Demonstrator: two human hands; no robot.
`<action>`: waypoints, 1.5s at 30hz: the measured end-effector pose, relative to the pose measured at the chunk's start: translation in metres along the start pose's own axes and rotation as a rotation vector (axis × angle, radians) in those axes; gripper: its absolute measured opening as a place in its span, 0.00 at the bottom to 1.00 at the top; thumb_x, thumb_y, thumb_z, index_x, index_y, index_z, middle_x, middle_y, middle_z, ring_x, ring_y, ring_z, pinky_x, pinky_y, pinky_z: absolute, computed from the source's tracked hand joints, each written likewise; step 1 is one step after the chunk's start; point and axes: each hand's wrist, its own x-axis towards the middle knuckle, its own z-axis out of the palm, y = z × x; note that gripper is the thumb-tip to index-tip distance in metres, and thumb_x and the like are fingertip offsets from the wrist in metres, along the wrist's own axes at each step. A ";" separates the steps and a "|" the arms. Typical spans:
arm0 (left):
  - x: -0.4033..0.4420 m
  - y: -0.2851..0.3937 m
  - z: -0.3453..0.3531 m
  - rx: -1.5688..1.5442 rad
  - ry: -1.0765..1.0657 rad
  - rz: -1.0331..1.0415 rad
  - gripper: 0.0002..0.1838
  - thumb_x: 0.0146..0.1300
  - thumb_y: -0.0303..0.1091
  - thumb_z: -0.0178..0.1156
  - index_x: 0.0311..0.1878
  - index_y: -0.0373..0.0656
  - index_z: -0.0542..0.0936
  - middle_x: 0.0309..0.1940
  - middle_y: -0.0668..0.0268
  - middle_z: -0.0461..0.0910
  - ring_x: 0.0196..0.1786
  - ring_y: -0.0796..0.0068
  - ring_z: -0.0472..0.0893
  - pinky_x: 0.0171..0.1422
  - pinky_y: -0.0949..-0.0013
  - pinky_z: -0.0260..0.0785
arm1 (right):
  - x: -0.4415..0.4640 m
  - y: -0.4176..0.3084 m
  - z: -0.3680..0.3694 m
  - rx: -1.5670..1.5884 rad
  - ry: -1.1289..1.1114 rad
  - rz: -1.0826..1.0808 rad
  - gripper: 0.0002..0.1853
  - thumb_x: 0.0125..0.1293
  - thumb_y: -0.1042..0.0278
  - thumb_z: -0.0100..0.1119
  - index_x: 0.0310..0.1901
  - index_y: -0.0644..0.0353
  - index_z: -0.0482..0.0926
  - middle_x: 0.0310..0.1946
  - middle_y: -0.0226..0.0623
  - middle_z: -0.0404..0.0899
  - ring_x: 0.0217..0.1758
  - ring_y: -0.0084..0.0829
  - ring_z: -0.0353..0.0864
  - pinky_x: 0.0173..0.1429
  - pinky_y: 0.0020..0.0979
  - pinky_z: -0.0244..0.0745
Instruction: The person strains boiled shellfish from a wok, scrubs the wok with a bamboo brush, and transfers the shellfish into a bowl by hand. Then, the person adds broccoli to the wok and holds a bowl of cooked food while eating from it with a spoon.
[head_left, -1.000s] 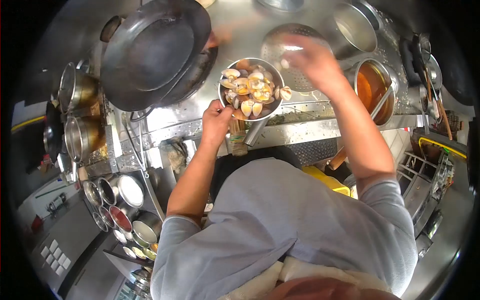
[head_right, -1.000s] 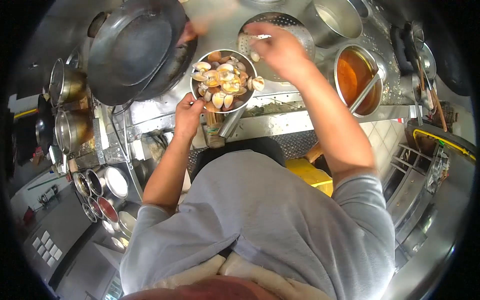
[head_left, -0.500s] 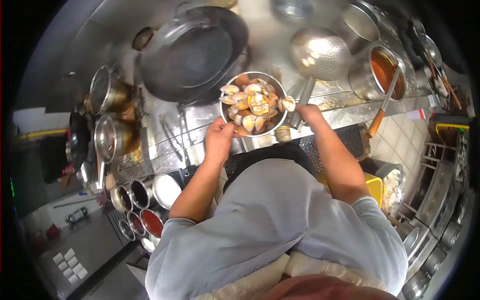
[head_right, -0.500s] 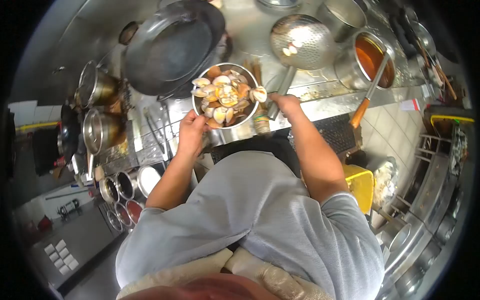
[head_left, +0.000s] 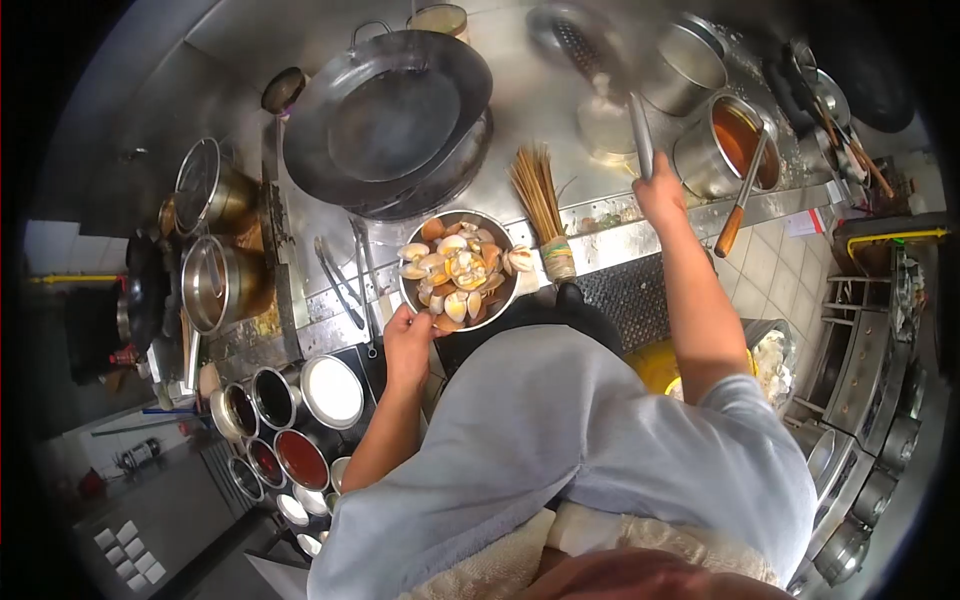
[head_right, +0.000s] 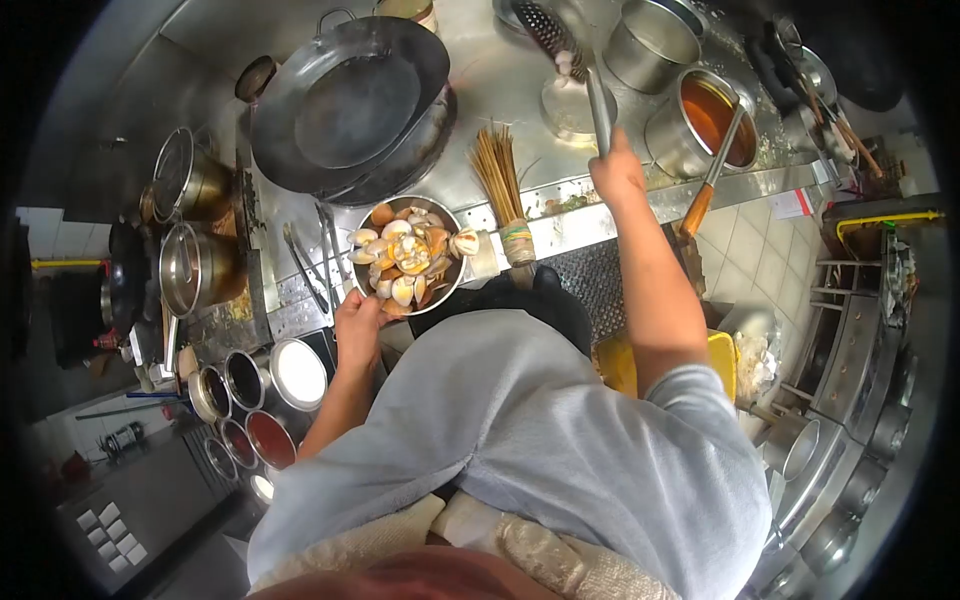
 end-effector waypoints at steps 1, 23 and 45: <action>-0.001 0.002 0.002 0.004 0.008 -0.011 0.06 0.66 0.24 0.56 0.31 0.38 0.74 0.30 0.63 0.78 0.30 0.77 0.79 0.39 0.69 0.81 | 0.015 -0.001 0.004 -0.087 0.014 -0.017 0.34 0.61 0.73 0.53 0.71 0.58 0.63 0.48 0.57 0.81 0.56 0.51 0.83 0.57 0.45 0.79; -0.024 0.012 -0.059 0.061 0.110 0.070 0.05 0.64 0.28 0.57 0.31 0.41 0.75 0.26 0.71 0.76 0.29 0.84 0.71 0.35 0.76 0.64 | -0.046 0.094 0.050 0.546 -0.536 0.486 0.28 0.70 0.52 0.57 0.62 0.67 0.75 0.42 0.47 0.82 0.40 0.42 0.82 0.45 0.38 0.78; -0.063 0.020 0.078 -0.290 0.772 0.077 0.03 0.69 0.26 0.58 0.41 0.39 0.79 0.32 0.70 0.81 0.29 0.84 0.74 0.34 0.78 0.65 | 0.544 -0.270 -0.072 -0.919 -0.094 -0.732 0.33 0.72 0.36 0.47 0.70 0.50 0.74 0.76 0.44 0.62 0.81 0.50 0.54 0.81 0.48 0.54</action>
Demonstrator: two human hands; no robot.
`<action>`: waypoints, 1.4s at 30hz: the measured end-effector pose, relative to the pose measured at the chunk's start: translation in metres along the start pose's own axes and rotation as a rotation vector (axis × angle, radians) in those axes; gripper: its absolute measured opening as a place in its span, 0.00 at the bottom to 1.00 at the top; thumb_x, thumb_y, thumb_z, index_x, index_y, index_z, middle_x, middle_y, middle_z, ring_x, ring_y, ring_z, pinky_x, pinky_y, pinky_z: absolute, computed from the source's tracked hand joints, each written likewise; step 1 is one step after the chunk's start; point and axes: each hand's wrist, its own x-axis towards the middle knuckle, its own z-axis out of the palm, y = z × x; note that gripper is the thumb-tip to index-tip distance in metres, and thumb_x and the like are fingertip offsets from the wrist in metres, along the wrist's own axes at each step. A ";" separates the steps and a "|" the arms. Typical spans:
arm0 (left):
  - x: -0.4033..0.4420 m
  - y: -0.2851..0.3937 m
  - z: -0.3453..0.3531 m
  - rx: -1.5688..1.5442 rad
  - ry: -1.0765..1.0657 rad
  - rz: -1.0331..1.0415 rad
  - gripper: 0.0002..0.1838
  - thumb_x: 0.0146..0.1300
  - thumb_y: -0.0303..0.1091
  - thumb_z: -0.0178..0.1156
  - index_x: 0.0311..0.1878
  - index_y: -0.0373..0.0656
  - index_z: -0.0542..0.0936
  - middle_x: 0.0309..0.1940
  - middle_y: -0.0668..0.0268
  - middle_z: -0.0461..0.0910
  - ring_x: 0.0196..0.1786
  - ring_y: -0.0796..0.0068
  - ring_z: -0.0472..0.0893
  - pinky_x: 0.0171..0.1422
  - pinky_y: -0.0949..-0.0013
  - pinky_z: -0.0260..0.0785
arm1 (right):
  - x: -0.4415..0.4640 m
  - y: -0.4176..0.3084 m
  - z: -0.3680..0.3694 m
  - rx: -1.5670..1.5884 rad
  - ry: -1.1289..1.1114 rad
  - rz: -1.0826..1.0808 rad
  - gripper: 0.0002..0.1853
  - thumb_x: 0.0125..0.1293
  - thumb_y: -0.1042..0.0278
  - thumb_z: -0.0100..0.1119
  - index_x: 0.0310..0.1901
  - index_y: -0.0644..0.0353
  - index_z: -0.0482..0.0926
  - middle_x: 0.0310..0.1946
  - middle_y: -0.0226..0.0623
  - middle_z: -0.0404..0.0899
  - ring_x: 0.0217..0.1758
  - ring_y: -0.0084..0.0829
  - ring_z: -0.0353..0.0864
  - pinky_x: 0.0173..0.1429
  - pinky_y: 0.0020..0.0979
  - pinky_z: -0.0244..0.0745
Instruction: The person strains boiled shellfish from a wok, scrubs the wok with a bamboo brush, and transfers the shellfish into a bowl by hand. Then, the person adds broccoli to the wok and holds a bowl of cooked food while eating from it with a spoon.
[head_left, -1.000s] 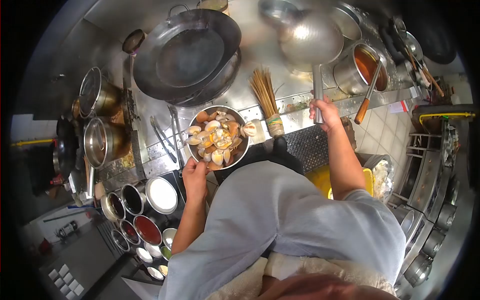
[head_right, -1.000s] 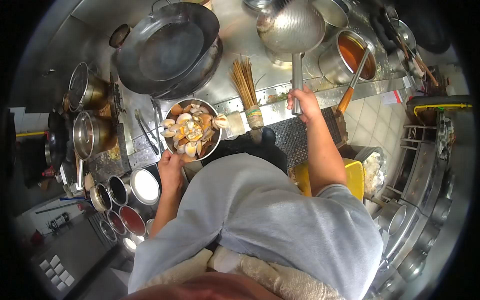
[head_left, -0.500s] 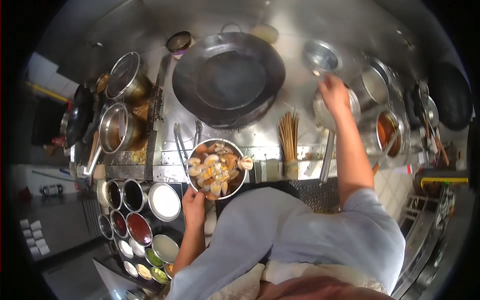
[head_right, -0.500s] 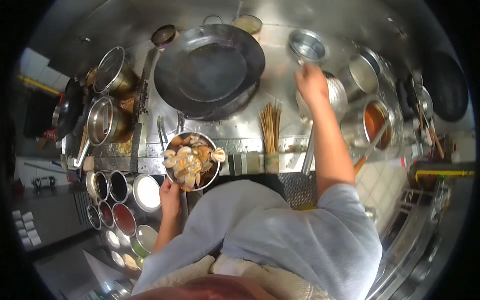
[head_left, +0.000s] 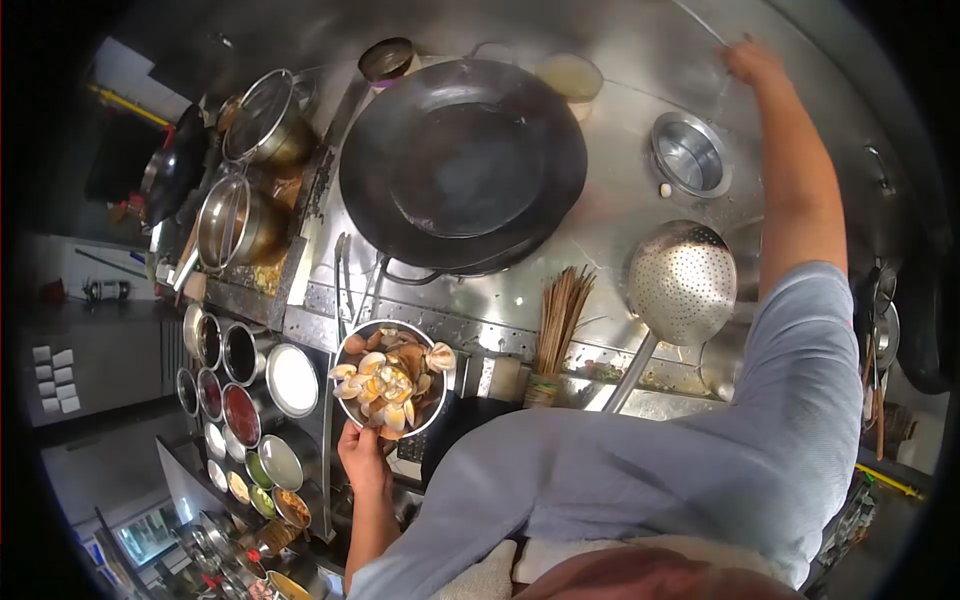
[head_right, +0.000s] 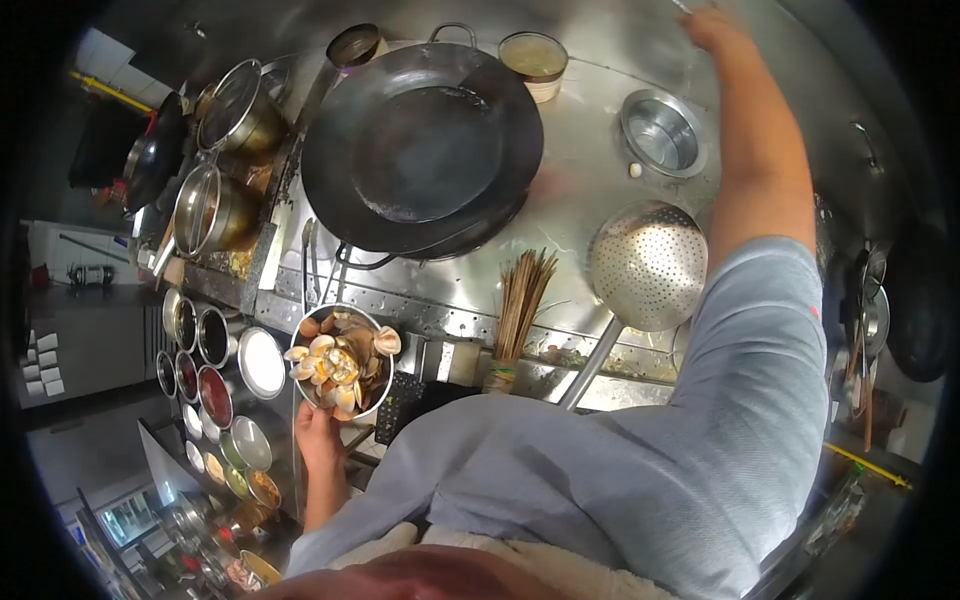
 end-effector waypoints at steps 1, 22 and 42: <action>0.001 -0.001 -0.004 -0.010 0.000 0.008 0.02 0.69 0.26 0.58 0.41 0.39 0.79 0.33 0.69 0.81 0.30 0.83 0.75 0.35 0.77 0.67 | -0.040 -0.002 -0.019 0.048 0.039 0.246 0.32 0.72 0.37 0.48 0.69 0.50 0.75 0.75 0.45 0.64 0.81 0.50 0.56 0.80 0.47 0.55; 0.097 0.014 -0.034 0.345 -0.660 0.034 0.05 0.66 0.28 0.56 0.35 0.39 0.79 0.28 0.73 0.76 0.31 0.85 0.71 0.36 0.76 0.64 | -0.632 -0.228 0.083 0.534 0.590 0.536 0.28 0.63 0.61 0.70 0.62 0.64 0.78 0.53 0.49 0.83 0.59 0.43 0.82 0.65 0.39 0.73; 0.111 0.017 -0.030 0.205 -0.675 0.010 0.02 0.65 0.25 0.58 0.38 0.38 0.78 0.32 0.65 0.81 0.29 0.79 0.79 0.36 0.75 0.74 | -0.402 -0.155 0.022 1.845 0.300 0.497 0.10 0.71 0.63 0.56 0.38 0.63 0.74 0.21 0.32 0.73 0.20 0.27 0.73 0.24 0.34 0.74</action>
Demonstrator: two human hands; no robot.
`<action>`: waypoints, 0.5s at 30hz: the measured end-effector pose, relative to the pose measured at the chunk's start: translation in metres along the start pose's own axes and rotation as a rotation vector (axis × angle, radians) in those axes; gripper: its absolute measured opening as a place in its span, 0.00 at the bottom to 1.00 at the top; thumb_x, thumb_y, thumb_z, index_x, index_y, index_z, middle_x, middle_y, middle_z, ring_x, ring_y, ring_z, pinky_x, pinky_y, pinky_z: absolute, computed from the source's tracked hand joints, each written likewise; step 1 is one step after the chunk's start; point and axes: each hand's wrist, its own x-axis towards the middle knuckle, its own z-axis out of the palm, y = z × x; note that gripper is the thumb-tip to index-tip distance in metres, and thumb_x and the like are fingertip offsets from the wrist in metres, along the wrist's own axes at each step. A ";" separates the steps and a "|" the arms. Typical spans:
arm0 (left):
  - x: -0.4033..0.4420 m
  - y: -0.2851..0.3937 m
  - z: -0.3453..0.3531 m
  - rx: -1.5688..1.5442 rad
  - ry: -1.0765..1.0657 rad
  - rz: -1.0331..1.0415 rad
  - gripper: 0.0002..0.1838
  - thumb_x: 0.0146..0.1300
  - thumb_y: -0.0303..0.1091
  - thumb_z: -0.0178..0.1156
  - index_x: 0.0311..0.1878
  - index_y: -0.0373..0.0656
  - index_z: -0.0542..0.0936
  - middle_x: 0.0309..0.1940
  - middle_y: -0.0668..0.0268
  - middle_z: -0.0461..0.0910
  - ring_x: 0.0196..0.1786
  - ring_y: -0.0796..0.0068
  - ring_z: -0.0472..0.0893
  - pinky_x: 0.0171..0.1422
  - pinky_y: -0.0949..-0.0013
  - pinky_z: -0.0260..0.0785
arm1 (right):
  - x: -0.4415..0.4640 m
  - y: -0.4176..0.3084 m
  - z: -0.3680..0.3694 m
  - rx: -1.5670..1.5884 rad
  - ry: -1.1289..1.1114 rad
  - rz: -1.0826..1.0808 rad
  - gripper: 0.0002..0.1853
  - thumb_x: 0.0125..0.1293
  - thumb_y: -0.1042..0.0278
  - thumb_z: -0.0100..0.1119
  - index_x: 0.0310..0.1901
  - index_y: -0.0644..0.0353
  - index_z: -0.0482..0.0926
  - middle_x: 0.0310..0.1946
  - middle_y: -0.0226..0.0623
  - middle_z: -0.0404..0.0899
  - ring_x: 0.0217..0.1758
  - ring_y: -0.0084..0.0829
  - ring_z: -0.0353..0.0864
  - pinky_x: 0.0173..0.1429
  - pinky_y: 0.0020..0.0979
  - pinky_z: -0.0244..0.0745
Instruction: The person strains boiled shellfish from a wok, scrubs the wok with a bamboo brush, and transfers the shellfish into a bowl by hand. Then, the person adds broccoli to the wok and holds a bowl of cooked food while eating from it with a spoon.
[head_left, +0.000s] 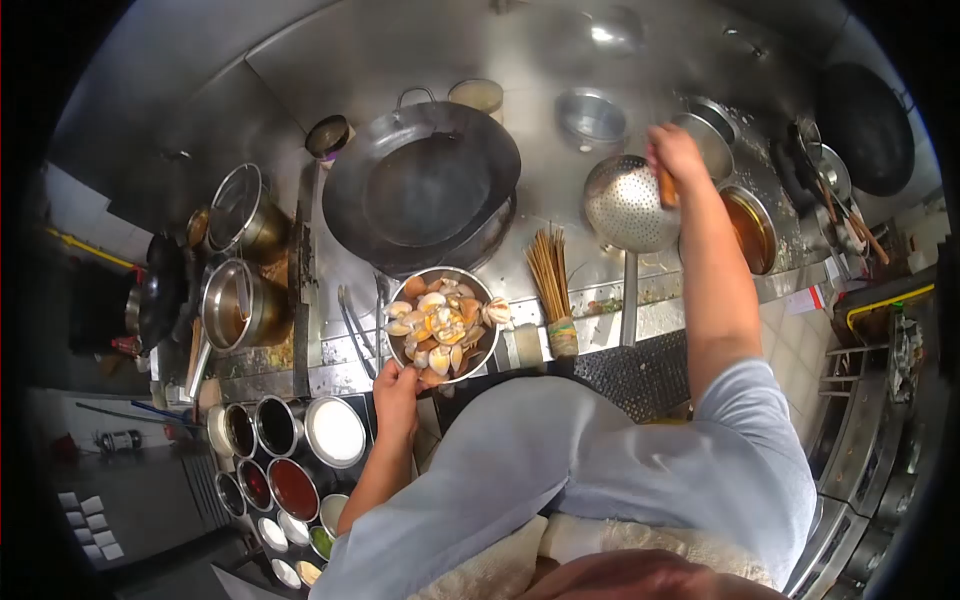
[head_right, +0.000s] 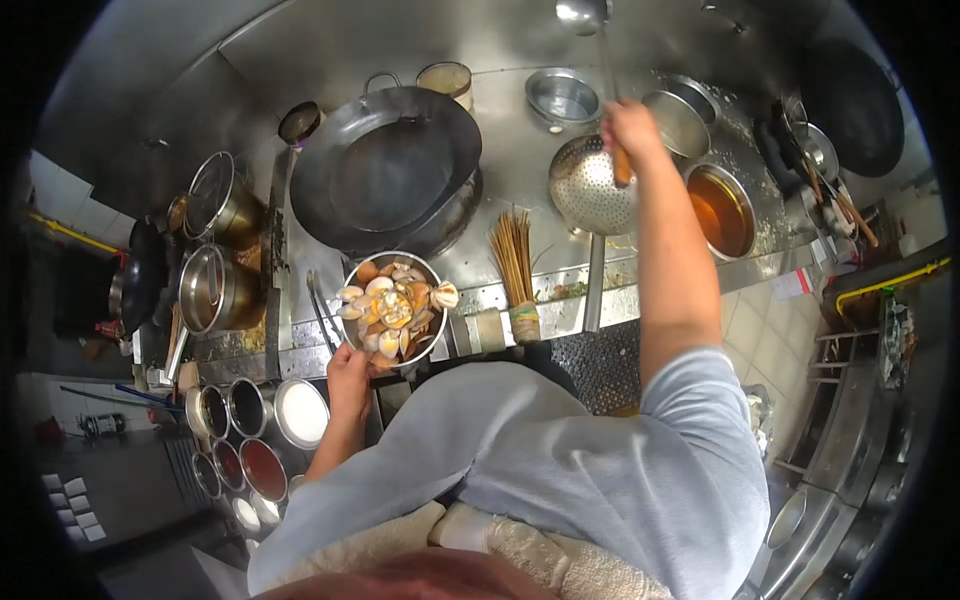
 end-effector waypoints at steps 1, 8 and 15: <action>-0.001 0.003 0.001 0.001 0.010 0.007 0.02 0.65 0.25 0.58 0.39 0.38 0.78 0.33 0.65 0.81 0.29 0.78 0.79 0.35 0.75 0.74 | 0.006 -0.020 0.024 -0.085 0.009 0.028 0.11 0.70 0.63 0.56 0.38 0.64 0.74 0.22 0.33 0.73 0.20 0.29 0.74 0.24 0.35 0.74; -0.021 0.015 0.006 -0.069 0.178 0.011 0.05 0.64 0.27 0.59 0.32 0.41 0.77 0.28 0.69 0.78 0.29 0.82 0.75 0.35 0.76 0.69 | -0.086 0.009 0.084 -0.559 -0.056 -0.279 0.28 0.68 0.62 0.60 0.67 0.65 0.70 0.54 0.58 0.81 0.59 0.53 0.81 0.65 0.42 0.72; -0.031 -0.018 -0.051 -0.004 0.174 -0.014 0.08 0.66 0.28 0.58 0.46 0.36 0.79 0.40 0.65 0.83 0.39 0.77 0.81 0.45 0.72 0.75 | 0.058 0.008 0.051 -0.842 0.312 -0.136 0.28 0.67 0.58 0.60 0.63 0.70 0.72 0.50 0.60 0.83 0.53 0.51 0.85 0.55 0.44 0.79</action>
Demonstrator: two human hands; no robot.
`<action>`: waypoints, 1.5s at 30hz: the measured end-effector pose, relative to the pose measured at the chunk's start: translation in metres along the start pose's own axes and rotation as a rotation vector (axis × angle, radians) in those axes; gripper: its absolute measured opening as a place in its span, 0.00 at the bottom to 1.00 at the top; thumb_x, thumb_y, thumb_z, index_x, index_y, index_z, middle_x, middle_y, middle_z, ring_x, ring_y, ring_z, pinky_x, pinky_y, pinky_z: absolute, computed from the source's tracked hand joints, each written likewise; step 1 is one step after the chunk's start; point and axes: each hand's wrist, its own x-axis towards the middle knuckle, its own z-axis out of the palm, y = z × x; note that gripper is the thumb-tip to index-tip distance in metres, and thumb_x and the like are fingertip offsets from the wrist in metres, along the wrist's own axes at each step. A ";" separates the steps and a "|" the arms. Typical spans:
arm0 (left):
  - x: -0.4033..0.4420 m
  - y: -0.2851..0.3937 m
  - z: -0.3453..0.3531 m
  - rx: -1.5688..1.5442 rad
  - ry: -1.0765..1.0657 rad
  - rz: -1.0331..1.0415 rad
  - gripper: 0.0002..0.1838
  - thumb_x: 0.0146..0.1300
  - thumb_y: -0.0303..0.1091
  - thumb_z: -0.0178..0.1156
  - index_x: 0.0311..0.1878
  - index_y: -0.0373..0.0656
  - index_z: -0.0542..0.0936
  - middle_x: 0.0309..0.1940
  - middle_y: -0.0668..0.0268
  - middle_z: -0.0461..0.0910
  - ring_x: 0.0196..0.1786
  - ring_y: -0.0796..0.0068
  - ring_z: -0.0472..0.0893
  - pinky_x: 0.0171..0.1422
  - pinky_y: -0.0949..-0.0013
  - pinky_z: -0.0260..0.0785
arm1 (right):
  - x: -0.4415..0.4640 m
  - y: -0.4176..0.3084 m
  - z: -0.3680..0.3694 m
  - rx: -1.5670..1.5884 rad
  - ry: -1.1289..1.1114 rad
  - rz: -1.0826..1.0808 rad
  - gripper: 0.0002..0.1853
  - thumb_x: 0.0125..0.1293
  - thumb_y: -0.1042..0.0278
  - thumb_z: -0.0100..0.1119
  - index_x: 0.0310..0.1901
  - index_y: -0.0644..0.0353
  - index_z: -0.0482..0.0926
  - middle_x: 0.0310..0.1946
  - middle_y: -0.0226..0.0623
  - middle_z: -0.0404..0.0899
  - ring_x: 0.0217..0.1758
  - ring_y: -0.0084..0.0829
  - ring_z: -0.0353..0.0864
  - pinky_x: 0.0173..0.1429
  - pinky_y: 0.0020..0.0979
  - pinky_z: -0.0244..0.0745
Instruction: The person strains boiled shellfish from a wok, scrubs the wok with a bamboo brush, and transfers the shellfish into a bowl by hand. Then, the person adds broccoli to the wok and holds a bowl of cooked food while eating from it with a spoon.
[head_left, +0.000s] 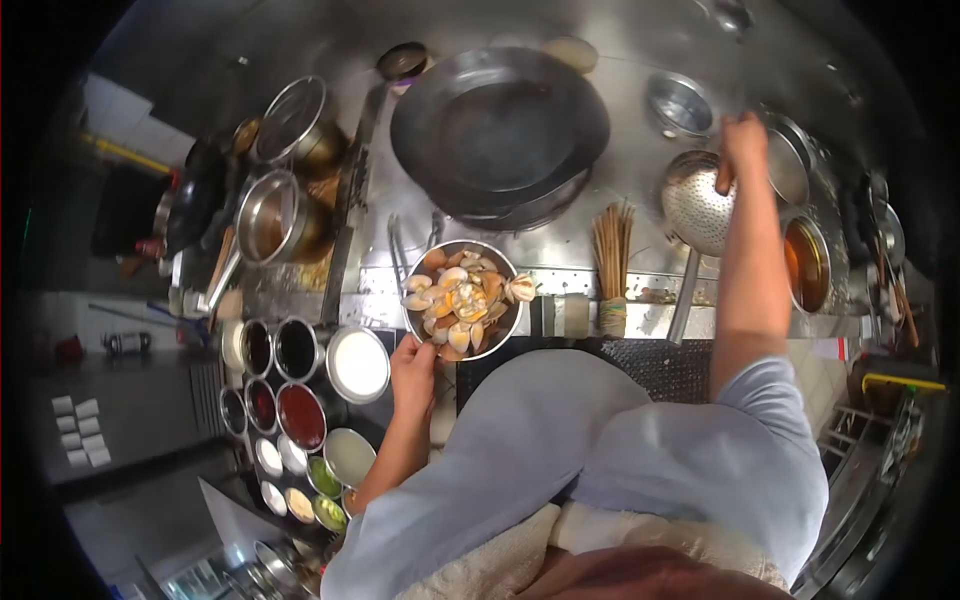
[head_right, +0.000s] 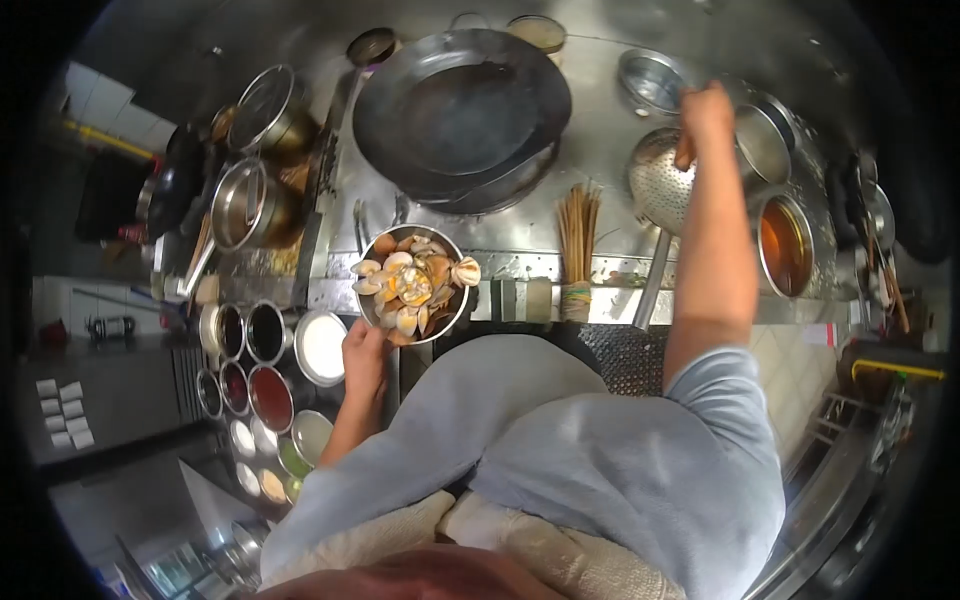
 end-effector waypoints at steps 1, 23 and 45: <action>-0.004 0.003 0.000 -0.026 0.003 0.003 0.07 0.66 0.27 0.57 0.45 0.36 0.79 0.40 0.64 0.83 0.39 0.78 0.81 0.44 0.73 0.74 | 0.010 0.001 -0.013 0.068 -0.094 0.024 0.27 0.66 0.60 0.59 0.62 0.70 0.73 0.44 0.56 0.84 0.45 0.47 0.86 0.49 0.43 0.80; -0.005 0.030 -0.006 -0.138 0.090 0.006 0.04 0.66 0.23 0.54 0.36 0.40 0.78 0.33 0.68 0.81 0.31 0.82 0.78 0.35 0.77 0.71 | -0.048 -0.072 0.009 0.233 -0.128 0.035 0.18 0.63 0.60 0.58 0.48 0.65 0.79 0.21 0.38 0.80 0.22 0.31 0.81 0.32 0.37 0.76; 0.005 0.008 -0.058 -0.091 0.033 -0.007 0.03 0.67 0.25 0.55 0.41 0.38 0.78 0.36 0.66 0.81 0.34 0.80 0.79 0.38 0.76 0.73 | -0.240 -0.106 0.026 0.289 -0.672 -0.006 0.21 0.65 0.68 0.59 0.58 0.67 0.76 0.27 0.40 0.80 0.20 0.30 0.79 0.28 0.33 0.78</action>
